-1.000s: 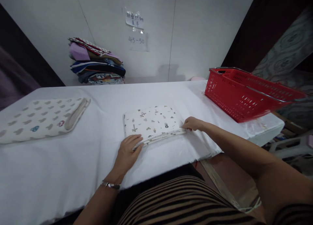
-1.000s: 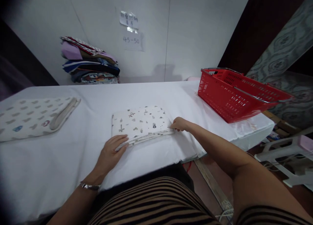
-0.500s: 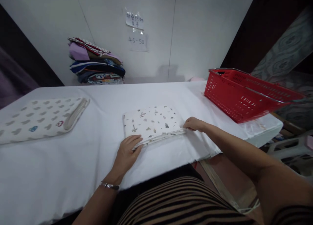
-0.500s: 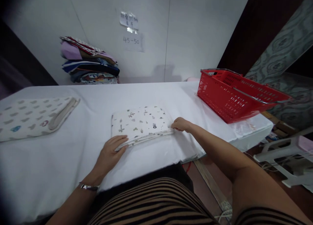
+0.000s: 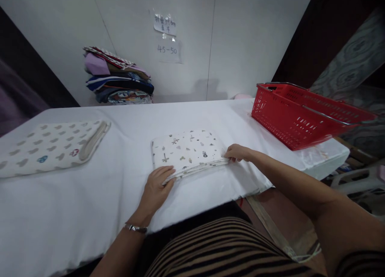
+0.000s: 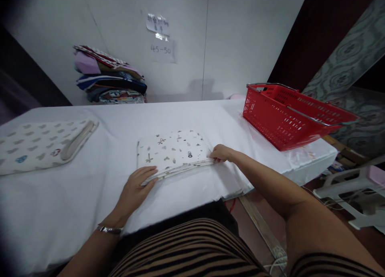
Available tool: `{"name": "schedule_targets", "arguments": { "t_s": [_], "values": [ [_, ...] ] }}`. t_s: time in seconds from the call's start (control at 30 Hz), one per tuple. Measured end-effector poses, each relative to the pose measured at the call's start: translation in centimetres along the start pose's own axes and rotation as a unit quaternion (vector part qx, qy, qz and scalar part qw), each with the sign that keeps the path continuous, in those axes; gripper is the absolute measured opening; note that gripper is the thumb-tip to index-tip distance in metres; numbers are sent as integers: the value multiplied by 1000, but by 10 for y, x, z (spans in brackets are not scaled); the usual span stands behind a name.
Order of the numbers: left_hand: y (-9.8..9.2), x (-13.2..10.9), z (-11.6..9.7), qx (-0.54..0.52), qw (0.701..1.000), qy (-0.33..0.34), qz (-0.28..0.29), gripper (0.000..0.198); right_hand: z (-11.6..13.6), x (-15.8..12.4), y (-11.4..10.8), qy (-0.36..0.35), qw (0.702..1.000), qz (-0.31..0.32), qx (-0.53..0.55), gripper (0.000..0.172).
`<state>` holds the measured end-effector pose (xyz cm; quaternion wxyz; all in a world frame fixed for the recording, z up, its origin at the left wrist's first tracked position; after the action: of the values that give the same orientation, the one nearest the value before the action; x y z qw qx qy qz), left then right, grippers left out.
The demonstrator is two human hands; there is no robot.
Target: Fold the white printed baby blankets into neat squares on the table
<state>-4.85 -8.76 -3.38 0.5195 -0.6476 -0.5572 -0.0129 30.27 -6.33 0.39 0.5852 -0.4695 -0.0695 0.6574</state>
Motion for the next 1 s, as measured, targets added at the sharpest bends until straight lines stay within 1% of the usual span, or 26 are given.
{"name": "schedule_targets", "arguments": {
  "t_s": [0.1, 0.3, 0.37, 0.43, 0.5, 0.57, 0.7, 0.77, 0.9, 1.0],
  "values": [
    [0, -1, 1, 3, 1000, 1, -1, 22, 1, 1, 0, -2, 1000, -12, 4, 16],
    [0, -1, 0, -1, 1000, -19, 7, 22, 6, -1, -4, -8, 999, -10, 44, 15],
    [0, -1, -1, 0, 1000, -26, 9, 22, 10, -3, -5, -32, 994, -13, 103, 13],
    [-1, -1, -3, 3, 1000, -29, 12, 23, 12, -4, -4, -54, 982, -12, 181, 13],
    [-2, -1, -4, 5, 1000, -27, 12, 23, 9, -4, 0, -51, 975, -3, 218, 15],
    [-3, -1, -6, 7, 1000, -24, 11, 23, 3, -4, 5, -30, 979, 0, 201, 15],
    [-6, -3, -10, 29, 999, -12, 17, 23, -12, -6, 9, -8, 987, -23, 159, 14],
    [-9, -5, -13, 50, 998, -10, 28, 24, -17, -8, 9, 5, 992, -13, 124, 15],
    [-13, -8, -13, 80, 995, -19, 55, 26, -19, -10, 8, 14, 998, 16, 58, 22],
    [-14, -10, -12, 94, 992, -17, 77, 28, -17, -10, 7, 16, 999, 17, 45, 22]
  ]
}}
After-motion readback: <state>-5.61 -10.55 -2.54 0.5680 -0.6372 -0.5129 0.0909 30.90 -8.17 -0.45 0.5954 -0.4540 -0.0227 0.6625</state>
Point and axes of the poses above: each hand's wrist, its own x-axis towards the middle knuckle, its own y-axis out of the palm, z = x × y, the point moved 3 cm from there along x, towards the middle knuckle, and after that the axes turned 3 degrees about -x, right-handed, at the moved point
